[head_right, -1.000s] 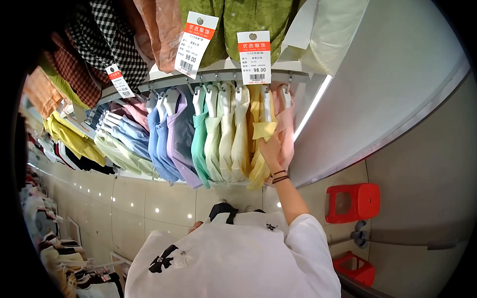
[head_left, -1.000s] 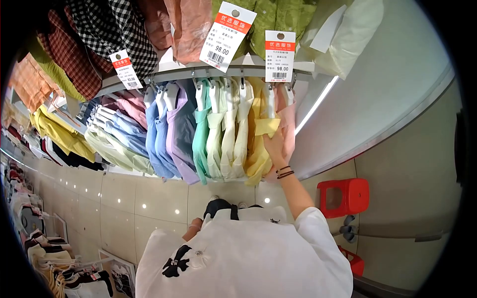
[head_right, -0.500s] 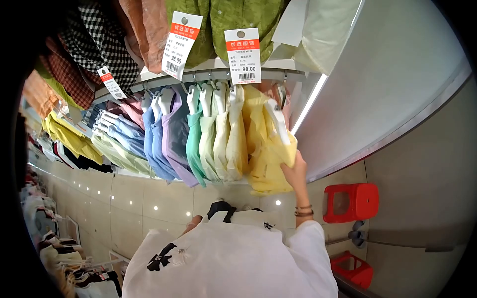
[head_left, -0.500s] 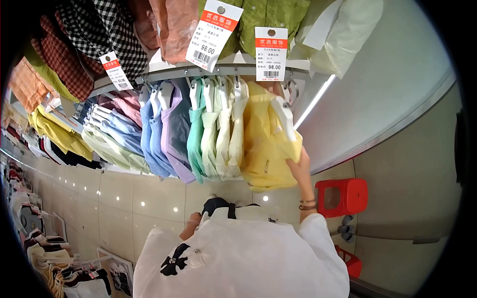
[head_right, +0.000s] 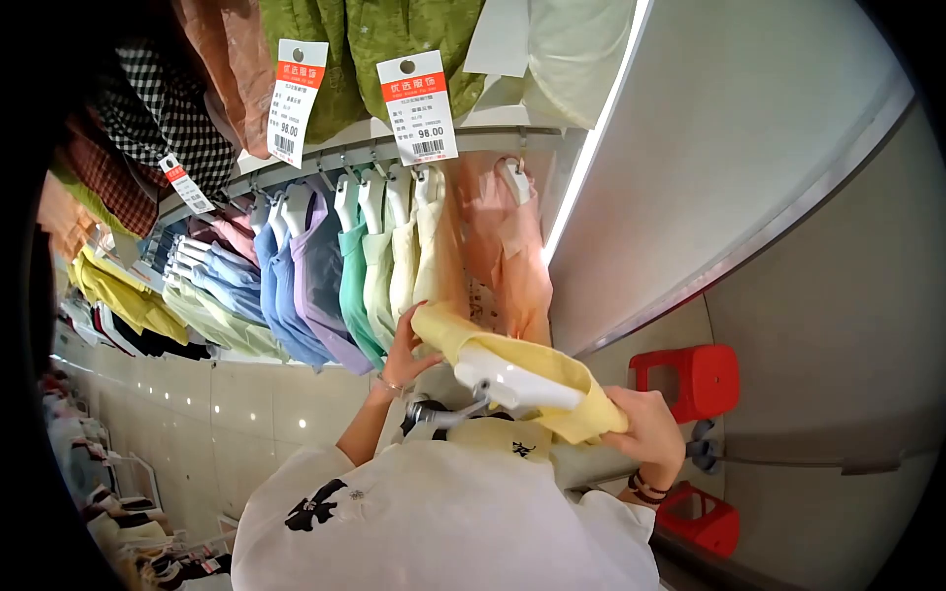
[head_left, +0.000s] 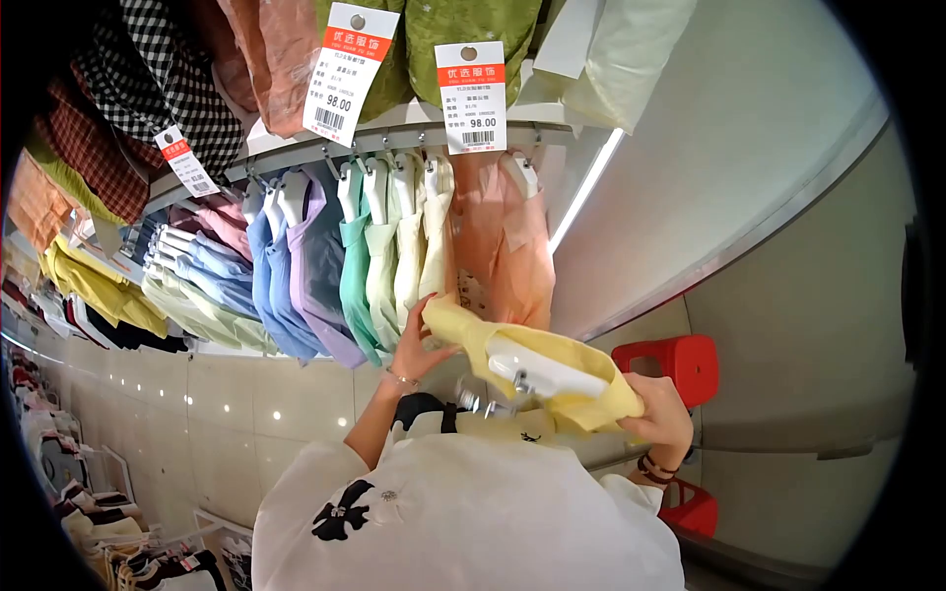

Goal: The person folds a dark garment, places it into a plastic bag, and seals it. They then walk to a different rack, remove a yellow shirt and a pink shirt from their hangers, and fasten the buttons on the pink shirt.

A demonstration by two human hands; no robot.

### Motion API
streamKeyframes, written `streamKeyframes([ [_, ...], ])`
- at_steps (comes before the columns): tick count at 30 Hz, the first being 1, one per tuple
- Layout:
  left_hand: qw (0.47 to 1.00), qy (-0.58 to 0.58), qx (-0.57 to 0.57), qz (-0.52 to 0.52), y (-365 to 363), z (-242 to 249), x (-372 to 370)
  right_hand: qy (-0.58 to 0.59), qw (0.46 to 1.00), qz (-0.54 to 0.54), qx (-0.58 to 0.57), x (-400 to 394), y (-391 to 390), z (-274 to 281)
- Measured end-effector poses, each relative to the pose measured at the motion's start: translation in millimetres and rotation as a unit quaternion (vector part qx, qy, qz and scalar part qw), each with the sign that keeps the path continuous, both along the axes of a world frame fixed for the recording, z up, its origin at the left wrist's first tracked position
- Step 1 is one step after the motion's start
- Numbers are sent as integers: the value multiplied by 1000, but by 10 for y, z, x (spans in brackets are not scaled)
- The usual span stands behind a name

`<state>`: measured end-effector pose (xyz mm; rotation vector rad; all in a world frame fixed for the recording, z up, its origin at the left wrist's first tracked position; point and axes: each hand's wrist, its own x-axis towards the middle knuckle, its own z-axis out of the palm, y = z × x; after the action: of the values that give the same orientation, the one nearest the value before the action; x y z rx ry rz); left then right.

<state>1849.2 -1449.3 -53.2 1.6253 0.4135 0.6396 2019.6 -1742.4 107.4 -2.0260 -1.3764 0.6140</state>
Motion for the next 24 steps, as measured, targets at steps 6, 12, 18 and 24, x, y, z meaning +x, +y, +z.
streamKeyframes([
  [6,999,21,-19,17,154,-108,-238,64,994,55,67,157,87,-70],
  [12,985,-18,-75,155,194,-147,-595,4,994,44,99,384,711,-618],
  [18,956,-11,-42,290,488,126,-620,-142,987,10,70,484,1500,-967],
  [24,955,-80,-6,287,747,288,-587,-131,984,5,119,555,1826,-930],
])
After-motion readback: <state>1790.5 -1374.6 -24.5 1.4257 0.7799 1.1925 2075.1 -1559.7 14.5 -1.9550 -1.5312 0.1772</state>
